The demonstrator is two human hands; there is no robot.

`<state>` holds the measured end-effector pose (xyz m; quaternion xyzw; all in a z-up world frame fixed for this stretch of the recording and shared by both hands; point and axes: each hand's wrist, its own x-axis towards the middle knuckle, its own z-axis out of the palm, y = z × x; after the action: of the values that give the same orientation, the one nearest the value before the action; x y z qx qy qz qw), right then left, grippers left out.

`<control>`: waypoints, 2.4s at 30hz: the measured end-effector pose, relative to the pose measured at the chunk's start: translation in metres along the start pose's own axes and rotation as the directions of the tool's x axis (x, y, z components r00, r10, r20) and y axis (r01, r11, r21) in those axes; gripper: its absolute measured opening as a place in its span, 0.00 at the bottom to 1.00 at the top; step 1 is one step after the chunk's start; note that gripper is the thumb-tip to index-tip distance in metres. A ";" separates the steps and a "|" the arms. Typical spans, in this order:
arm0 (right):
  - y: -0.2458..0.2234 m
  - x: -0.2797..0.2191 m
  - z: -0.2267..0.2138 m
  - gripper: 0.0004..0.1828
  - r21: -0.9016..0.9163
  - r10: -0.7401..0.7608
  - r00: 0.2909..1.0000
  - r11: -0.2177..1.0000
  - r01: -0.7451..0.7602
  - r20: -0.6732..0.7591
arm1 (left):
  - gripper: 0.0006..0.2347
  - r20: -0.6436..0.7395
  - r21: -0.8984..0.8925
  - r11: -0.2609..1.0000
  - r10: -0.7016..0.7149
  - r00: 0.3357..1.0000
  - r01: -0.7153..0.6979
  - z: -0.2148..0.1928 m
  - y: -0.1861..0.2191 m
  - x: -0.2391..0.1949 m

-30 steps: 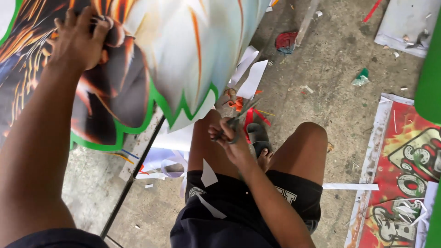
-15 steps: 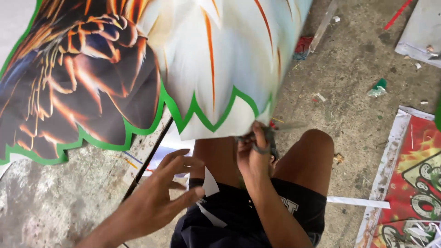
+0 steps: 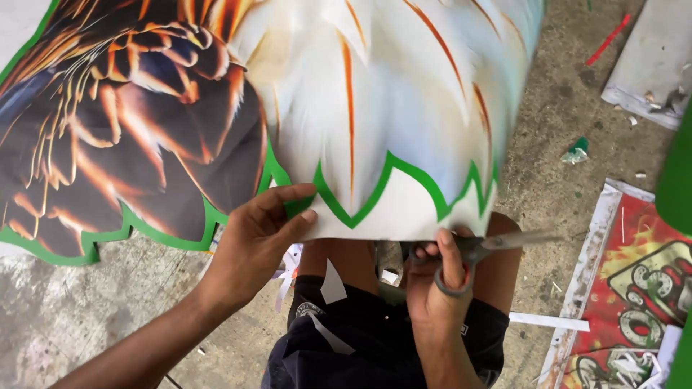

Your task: The person uses scissors to cut along the green outline of a large printed poster featuring a tiger. They carefully trim the white border around the design while sitting on the floor.

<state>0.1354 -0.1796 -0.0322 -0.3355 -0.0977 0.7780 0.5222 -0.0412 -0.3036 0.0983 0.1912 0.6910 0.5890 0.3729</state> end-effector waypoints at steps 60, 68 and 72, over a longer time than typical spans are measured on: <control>0.031 -0.048 0.033 0.43 -0.558 0.636 0.356 0.772 -0.305 0.685 | 0.19 0.044 0.589 0.765 0.292 0.955 -0.261 -0.015 -0.004 -0.012; 0.031 -0.052 0.031 0.43 -0.577 0.636 0.402 0.770 -0.272 0.659 | 0.20 0.060 0.591 0.756 0.305 0.950 -0.280 -0.016 -0.003 -0.011; 0.032 -0.052 0.027 0.44 -0.596 0.641 0.419 0.762 -0.252 0.643 | 0.19 0.073 0.575 0.762 0.315 0.946 -0.298 -0.016 -0.003 -0.011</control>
<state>0.1062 -0.2340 -0.0061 -0.0484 -0.3932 0.9130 0.0975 -0.0457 -0.3225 0.0991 0.3975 0.8014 0.4065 0.1860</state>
